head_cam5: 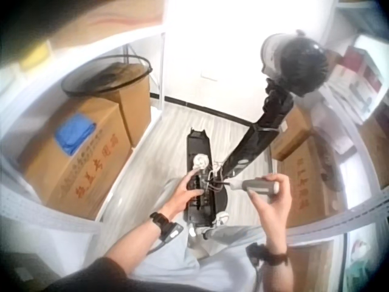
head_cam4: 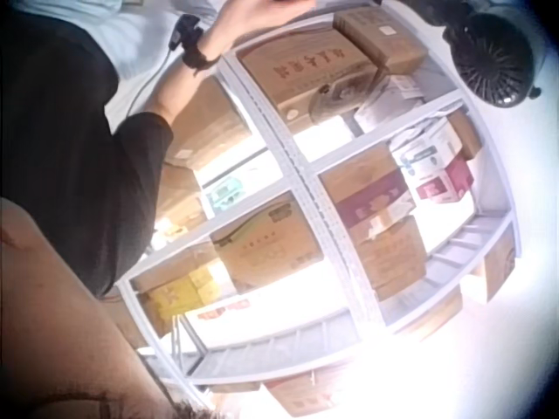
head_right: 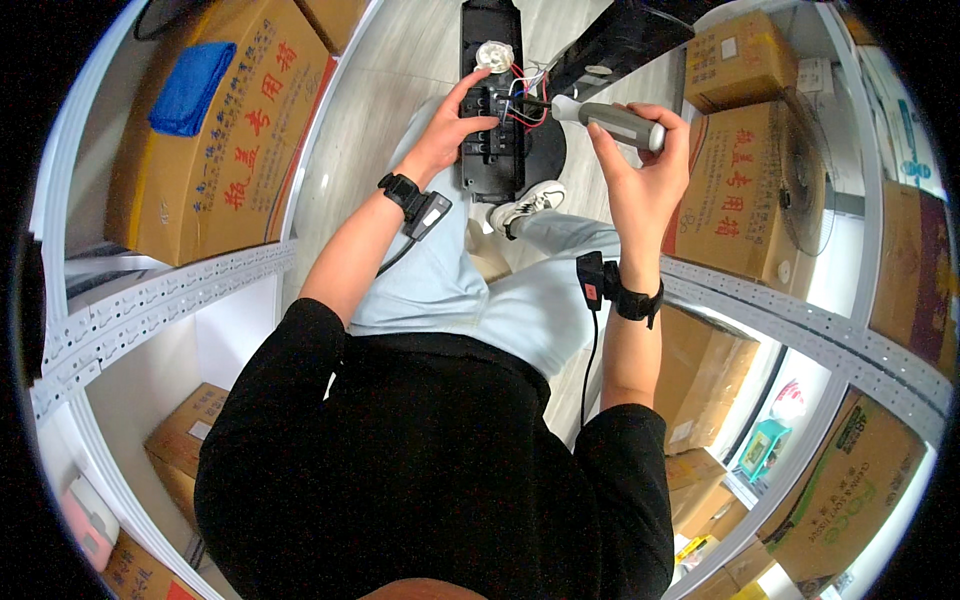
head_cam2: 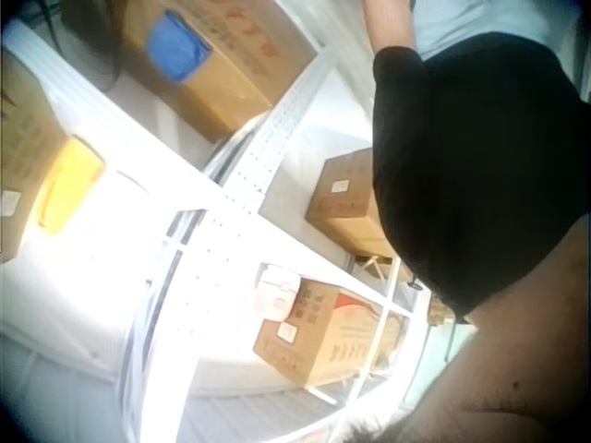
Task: The person disassembles a standing fan base using a screwdriver, removes the control panel, and manipulates internal wiring and components. They then reassemble the control panel and secure it back into the base.
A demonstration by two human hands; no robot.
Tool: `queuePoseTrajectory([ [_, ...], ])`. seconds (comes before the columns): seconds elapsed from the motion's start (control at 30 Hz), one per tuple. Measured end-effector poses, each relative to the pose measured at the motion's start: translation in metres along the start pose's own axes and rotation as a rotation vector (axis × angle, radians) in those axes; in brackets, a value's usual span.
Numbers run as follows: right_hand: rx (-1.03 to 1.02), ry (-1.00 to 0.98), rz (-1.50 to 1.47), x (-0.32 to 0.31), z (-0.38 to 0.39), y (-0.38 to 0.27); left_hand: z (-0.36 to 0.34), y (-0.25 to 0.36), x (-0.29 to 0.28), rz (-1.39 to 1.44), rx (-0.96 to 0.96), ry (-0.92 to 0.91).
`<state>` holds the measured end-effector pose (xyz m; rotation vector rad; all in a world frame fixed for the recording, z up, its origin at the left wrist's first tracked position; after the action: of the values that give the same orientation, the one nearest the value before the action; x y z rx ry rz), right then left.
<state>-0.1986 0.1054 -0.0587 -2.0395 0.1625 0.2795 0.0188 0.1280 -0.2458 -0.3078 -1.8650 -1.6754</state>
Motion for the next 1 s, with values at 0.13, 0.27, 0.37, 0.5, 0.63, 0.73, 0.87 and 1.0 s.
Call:
queuePoseTrajectory([
  [0.13,0.009,0.006,0.036,0.004,-0.001,0.004,0.003,0.0,0.003,0.067,-0.107,-0.01],
  [0.27,0.008,0.009,0.007,0.007,-0.003,0.01,0.004,-0.001,0.001,0.063,-0.113,-0.013],
  [0.37,0.004,0.003,0.112,0.006,-0.004,0.01,0.002,-0.006,-0.001,0.067,-0.084,-0.011],
  [0.5,0.047,0.051,-0.05,0.009,-0.002,0.006,0.0,-0.01,-0.005,0.044,-0.079,-0.004],
  [0.63,-0.019,0.141,-0.134,0.001,-0.005,0.013,0.001,-0.011,-0.006,0.042,-0.095,0.007],
  [0.73,-0.114,0.062,-0.197,0.011,-0.009,0.014,0.0,-0.013,-0.007,0.073,-0.122,0.014],
  [0.87,-0.141,-0.235,0.198,0.053,0.001,0.031,-0.001,-0.011,-0.005,0.053,-0.164,0.017],
  [1.0,-0.233,-0.377,0.264,0.095,0.006,0.048,-0.001,-0.015,-0.004,0.03,-0.128,0.045],
])
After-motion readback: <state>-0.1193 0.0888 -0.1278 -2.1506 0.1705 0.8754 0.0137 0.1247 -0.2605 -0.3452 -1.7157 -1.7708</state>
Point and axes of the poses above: each hand's wrist, its own z-axis away from the middle knuckle, its own x-axis out of the palm, y = z × x, the point moved 1 cm from there along -z, towards the middle knuckle, and after that the axes turned 7 degrees about y, right-handed, at the moved point
